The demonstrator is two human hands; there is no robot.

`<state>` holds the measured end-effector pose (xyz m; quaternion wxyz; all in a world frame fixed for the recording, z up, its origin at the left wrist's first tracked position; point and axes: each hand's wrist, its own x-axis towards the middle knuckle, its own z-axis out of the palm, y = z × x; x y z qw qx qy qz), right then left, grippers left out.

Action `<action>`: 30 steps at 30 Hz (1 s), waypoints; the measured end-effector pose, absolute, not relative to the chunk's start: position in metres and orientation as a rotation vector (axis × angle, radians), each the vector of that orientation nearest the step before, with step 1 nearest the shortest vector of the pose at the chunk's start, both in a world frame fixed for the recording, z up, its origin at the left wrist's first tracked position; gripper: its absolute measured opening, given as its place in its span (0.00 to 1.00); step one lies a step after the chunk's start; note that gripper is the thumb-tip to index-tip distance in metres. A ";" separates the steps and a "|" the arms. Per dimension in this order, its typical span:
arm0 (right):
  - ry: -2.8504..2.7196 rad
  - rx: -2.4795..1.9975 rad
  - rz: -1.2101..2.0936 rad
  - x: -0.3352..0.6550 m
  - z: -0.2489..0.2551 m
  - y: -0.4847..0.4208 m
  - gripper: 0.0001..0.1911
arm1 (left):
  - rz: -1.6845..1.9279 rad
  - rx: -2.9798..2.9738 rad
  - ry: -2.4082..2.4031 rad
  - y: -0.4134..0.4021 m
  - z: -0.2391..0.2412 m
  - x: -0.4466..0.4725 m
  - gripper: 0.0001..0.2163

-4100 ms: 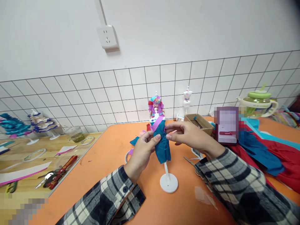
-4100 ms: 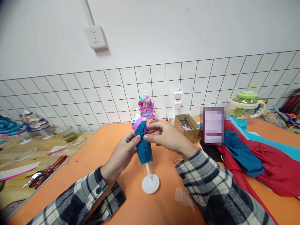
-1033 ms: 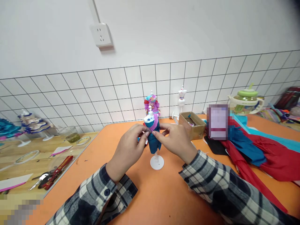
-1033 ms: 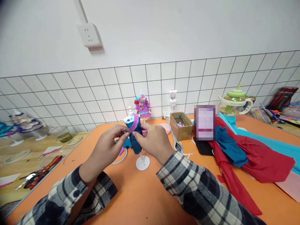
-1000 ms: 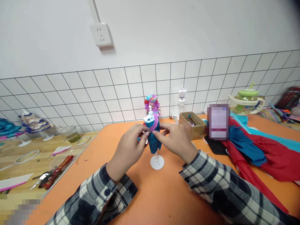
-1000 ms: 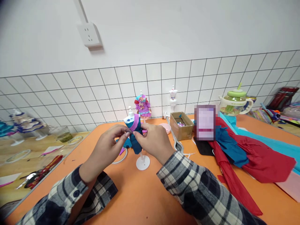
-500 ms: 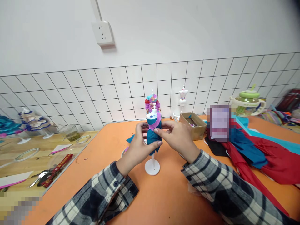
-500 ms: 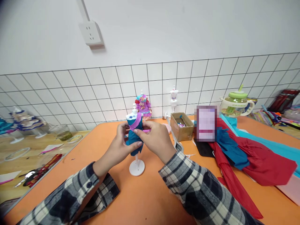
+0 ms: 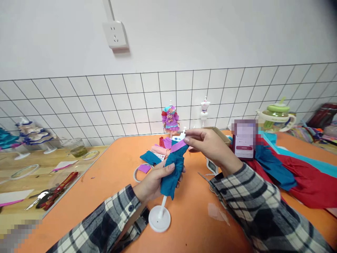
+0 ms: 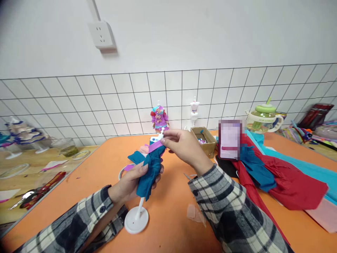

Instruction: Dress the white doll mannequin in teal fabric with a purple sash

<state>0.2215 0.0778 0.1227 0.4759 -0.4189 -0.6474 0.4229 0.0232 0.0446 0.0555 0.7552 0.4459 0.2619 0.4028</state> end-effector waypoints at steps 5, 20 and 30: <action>-1.772 -1.251 0.748 0.238 0.122 0.087 0.11 | 0.804 0.911 0.613 0.050 0.049 0.024 0.26; -1.671 -0.664 1.099 0.227 0.138 0.055 0.11 | 0.825 0.758 0.680 0.057 0.027 0.032 0.15; -1.913 -0.897 1.433 0.247 0.072 0.061 0.12 | 0.857 0.875 0.692 0.116 -0.002 0.046 0.13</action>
